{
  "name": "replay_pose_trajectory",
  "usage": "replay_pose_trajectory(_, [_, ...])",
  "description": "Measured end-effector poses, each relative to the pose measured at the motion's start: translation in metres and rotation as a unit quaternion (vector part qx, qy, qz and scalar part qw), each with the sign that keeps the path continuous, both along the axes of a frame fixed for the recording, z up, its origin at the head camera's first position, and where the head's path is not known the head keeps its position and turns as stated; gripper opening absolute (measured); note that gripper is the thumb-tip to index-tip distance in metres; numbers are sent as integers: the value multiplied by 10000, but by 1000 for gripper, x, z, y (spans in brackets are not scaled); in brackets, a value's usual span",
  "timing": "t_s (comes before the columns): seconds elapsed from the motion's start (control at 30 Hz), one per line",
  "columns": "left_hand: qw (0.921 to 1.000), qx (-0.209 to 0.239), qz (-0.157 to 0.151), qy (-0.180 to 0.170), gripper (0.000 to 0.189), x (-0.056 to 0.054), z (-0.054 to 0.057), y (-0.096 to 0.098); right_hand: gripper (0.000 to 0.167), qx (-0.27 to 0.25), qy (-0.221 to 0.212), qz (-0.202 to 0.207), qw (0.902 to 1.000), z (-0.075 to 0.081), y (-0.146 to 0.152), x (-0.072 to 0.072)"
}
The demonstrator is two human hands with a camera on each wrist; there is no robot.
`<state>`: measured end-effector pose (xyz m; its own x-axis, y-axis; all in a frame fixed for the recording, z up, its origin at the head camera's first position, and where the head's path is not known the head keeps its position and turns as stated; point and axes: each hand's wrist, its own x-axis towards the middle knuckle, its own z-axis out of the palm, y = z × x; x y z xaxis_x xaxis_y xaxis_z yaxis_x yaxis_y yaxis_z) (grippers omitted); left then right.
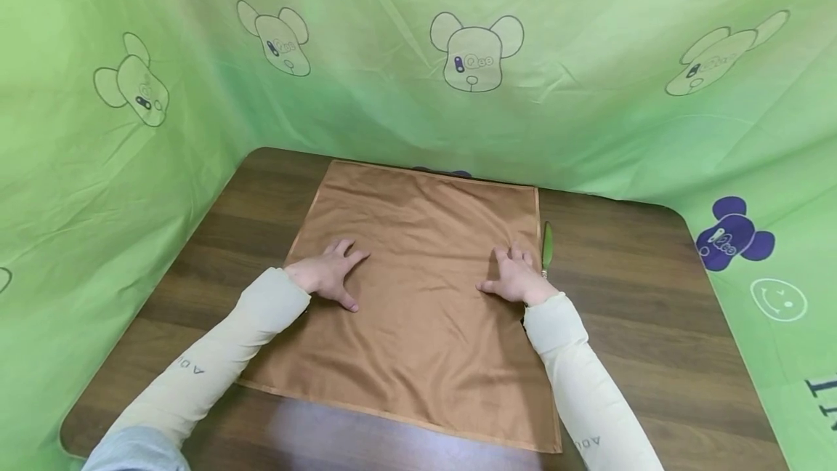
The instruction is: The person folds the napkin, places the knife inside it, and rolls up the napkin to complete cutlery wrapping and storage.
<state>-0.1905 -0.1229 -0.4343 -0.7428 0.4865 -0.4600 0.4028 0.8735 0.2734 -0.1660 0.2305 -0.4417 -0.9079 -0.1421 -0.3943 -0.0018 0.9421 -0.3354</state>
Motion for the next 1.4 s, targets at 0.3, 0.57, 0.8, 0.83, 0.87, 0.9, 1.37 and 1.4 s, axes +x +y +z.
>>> replay_pose_trajectory(0.3, [10000, 69, 69, 8, 103, -1, 0, -1, 80, 206, 169, 39, 9996, 6, -3, 3])
replay_pose_trajectory(0.57, [9999, -88, 75, -13, 101, 26, 1, -8, 91, 378, -62, 593, 9975, 16, -20, 29])
replay_pose_trajectory(0.8, [9996, 118, 147, 198, 104, 37, -5, -24, 94, 367, -25, 610, 9975, 7, -23, 35])
replay_pose_trajectory(0.83, [9995, 150, 145, 239, 104, 37, -5, -26, 94, 344, -1, 608, 9976, 6, -23, 35])
replay_pose_trajectory(0.87, [9993, 173, 146, 282, 104, 37, -6, -27, 94, 321, 11, 594, 9977, 5, -23, 35])
replay_pose_trajectory(0.9, [9993, 164, 158, 294, 104, 37, -7, -29, 94, 304, 18, 592, 9978, 4, -24, 35])
replay_pose_trajectory(1.37, [9819, 805, 566, 1620, 71, 62, -6, -56, 100, 380, 112, 520, 9979, 3, -18, 47])
replay_pose_trajectory(1.4, [9787, 883, 746, 1699, 67, 65, -6, -59, 101, 363, 89, 512, 9980, 2, -18, 47])
